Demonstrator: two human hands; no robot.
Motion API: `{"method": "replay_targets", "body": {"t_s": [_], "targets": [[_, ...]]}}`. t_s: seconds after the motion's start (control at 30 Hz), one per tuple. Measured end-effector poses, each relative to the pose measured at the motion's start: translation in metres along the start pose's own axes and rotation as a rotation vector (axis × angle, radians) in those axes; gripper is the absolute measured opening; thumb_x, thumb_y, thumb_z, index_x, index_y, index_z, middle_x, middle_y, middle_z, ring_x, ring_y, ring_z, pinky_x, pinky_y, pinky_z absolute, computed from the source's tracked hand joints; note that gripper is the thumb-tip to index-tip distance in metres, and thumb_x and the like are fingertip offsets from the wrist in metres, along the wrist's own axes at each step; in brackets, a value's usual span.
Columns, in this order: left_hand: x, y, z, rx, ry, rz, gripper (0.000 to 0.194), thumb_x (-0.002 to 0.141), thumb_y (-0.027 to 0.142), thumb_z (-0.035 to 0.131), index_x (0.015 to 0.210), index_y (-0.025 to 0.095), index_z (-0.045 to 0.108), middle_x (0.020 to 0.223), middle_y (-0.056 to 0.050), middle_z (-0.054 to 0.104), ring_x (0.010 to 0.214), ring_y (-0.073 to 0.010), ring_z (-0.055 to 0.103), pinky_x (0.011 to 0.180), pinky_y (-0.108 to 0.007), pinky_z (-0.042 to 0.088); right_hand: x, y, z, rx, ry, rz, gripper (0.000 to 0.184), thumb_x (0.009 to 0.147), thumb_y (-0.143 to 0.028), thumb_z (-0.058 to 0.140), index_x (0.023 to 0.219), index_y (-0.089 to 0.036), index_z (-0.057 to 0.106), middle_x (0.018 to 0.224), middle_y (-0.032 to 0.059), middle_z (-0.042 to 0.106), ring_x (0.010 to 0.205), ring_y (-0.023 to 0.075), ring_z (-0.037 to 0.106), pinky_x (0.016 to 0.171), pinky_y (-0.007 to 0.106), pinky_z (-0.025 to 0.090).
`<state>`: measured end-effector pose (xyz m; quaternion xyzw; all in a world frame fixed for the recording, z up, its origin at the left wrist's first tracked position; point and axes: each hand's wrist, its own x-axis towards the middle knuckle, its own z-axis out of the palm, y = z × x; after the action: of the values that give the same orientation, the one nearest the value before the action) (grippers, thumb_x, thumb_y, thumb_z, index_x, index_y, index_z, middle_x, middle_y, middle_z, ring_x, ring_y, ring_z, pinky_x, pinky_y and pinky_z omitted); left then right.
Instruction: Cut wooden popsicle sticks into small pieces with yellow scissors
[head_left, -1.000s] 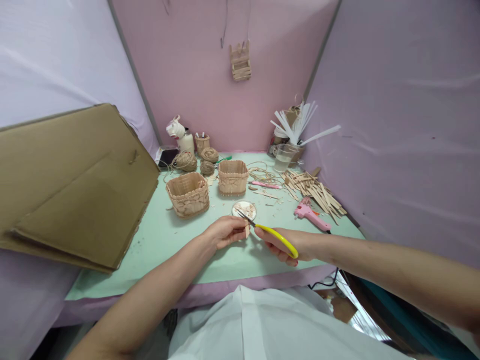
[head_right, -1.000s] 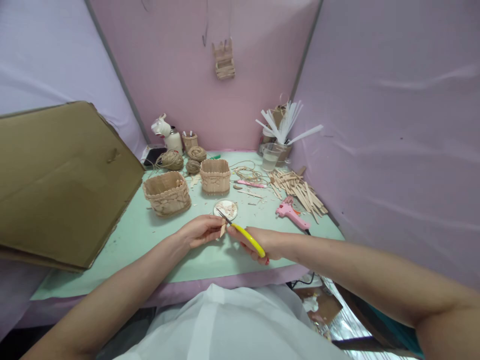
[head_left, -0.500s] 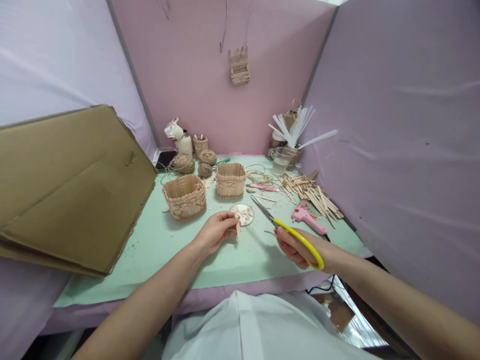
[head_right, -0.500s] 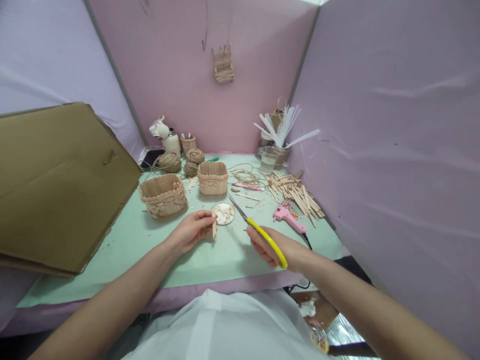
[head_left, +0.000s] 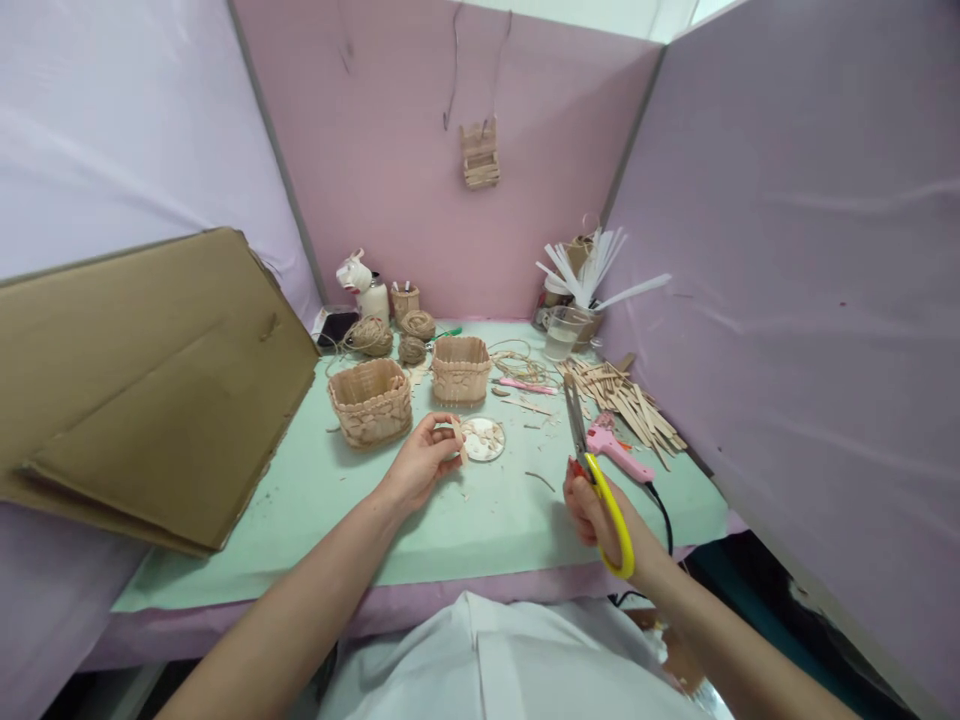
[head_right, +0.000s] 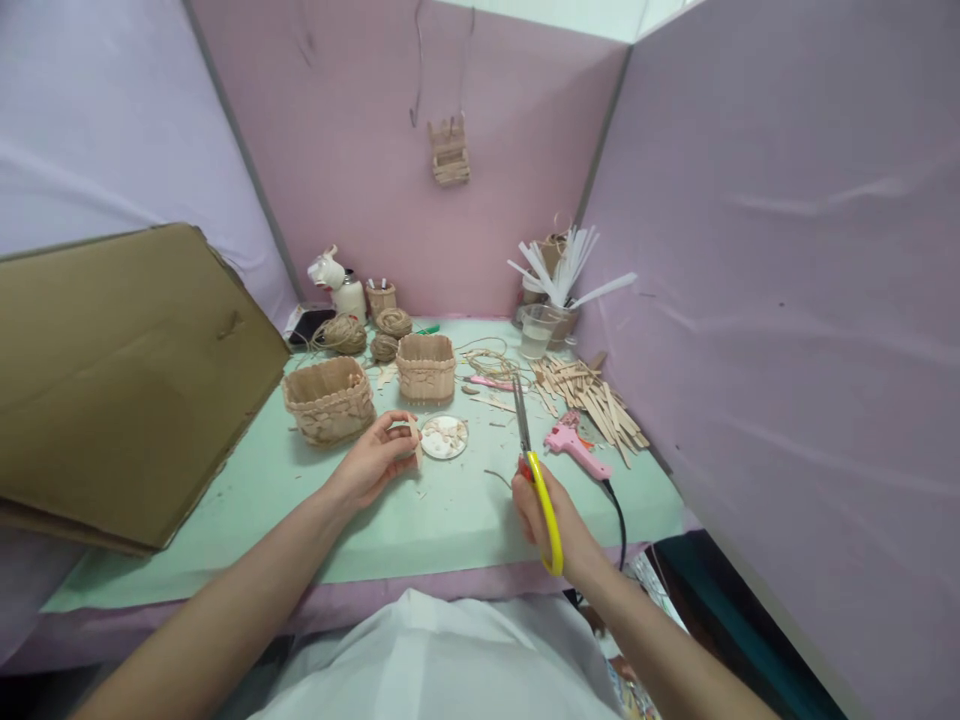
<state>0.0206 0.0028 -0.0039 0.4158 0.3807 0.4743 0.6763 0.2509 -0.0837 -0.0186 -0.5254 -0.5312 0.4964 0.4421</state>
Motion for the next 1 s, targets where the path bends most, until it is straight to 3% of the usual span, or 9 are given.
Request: {"method": "replay_targets", "body": {"t_s": [0.23,0.37,0.47,0.57,0.63,0.7,0.77,0.87,1.0], "targets": [[-0.004,0.003,0.001,-0.026,-0.011,0.065,0.032,0.063,0.02,0.067,0.092,0.021,0.055,0.079,0.001,0.055,0.064,-0.0077,0.053,0.059,-0.021,0.044,0.011,0.002,0.009,0.063,-0.063,-0.121,0.037,0.08,-0.058,0.041,0.075,-0.022,0.036,0.056,-0.0075,0.023,0.045,0.0078,0.02,0.04,0.022,0.019],[-0.005,0.007,-0.001,-0.064,-0.006,0.052,0.03,0.064,0.022,0.067,0.092,0.02,0.058,0.081,0.001,0.052,0.067,-0.0068,0.051,0.065,-0.022,0.047,0.015,-0.013,0.008,-0.133,-0.121,-0.182,0.033,0.081,-0.054,0.039,0.081,-0.021,0.04,0.062,-0.0044,0.031,0.051,0.01,0.026,0.046,0.024,0.026],[-0.004,0.01,-0.004,-0.091,0.017,0.053,0.029,0.064,0.023,0.068,0.091,0.02,0.059,0.079,0.001,0.051,0.066,-0.006,0.049,0.067,-0.023,0.048,0.024,-0.024,0.005,-0.326,-0.049,-0.227,0.028,0.081,-0.049,0.043,0.08,-0.021,0.04,0.07,-0.002,0.039,0.057,0.0118,0.034,0.054,0.025,0.033],[-0.002,0.01,-0.007,-0.099,0.026,0.049,0.03,0.063,0.022,0.069,0.091,0.02,0.06,0.079,0.001,0.053,0.065,-0.0056,0.05,0.063,-0.02,0.047,0.037,-0.03,0.008,-0.376,0.027,-0.194,0.031,0.076,-0.05,0.05,0.082,-0.022,0.04,0.074,-0.0018,0.041,0.062,0.0127,0.038,0.057,0.025,0.034],[0.0,0.008,-0.008,-0.091,0.013,0.008,0.029,0.063,0.021,0.07,0.09,0.018,0.06,0.079,0.0,0.054,0.064,-0.0058,0.051,0.062,-0.02,0.048,0.044,-0.031,0.015,-0.28,-0.047,-0.127,0.035,0.076,-0.055,0.047,0.082,-0.021,0.04,0.071,-0.0026,0.039,0.058,0.0113,0.036,0.054,0.024,0.033],[0.001,0.005,-0.009,-0.086,0.004,-0.051,0.026,0.063,0.019,0.071,0.086,0.016,0.06,0.077,0.0,0.055,0.063,-0.0062,0.053,0.063,-0.022,0.05,0.048,-0.03,0.024,-0.148,-0.157,-0.049,0.043,0.082,-0.061,0.024,0.084,-0.021,0.039,0.066,-0.004,0.035,0.05,0.0096,0.03,0.048,0.023,0.031],[0.002,0.002,-0.01,-0.087,0.004,-0.097,0.023,0.061,0.018,0.072,0.081,0.015,0.06,0.075,0.0,0.056,0.063,-0.0069,0.054,0.064,-0.023,0.051,0.048,-0.028,0.032,-0.119,-0.197,-0.025,0.044,0.083,-0.061,0.019,0.084,-0.021,0.038,0.063,-0.0054,0.032,0.047,0.0085,0.026,0.045,0.022,0.029],[0.001,0.002,-0.011,-0.086,0.004,-0.093,0.022,0.061,0.018,0.073,0.078,0.014,0.06,0.073,0.0,0.057,0.061,-0.0069,0.055,0.062,-0.022,0.049,0.044,-0.028,0.036,-0.191,-0.189,-0.049,0.038,0.08,-0.058,0.037,0.079,-0.02,0.04,0.061,-0.0063,0.032,0.049,0.0082,0.028,0.046,0.021,0.026],[-0.002,0.006,-0.009,-0.058,-0.016,-0.037,0.022,0.06,0.02,0.072,0.078,0.015,0.061,0.072,0.001,0.056,0.059,-0.0052,0.052,0.059,-0.018,0.045,0.034,-0.029,0.033,-0.457,-0.18,-0.078,0.032,0.077,-0.051,0.049,0.074,-0.02,0.041,0.063,-0.0053,0.04,0.056,0.0102,0.036,0.051,0.022,0.029]]}}
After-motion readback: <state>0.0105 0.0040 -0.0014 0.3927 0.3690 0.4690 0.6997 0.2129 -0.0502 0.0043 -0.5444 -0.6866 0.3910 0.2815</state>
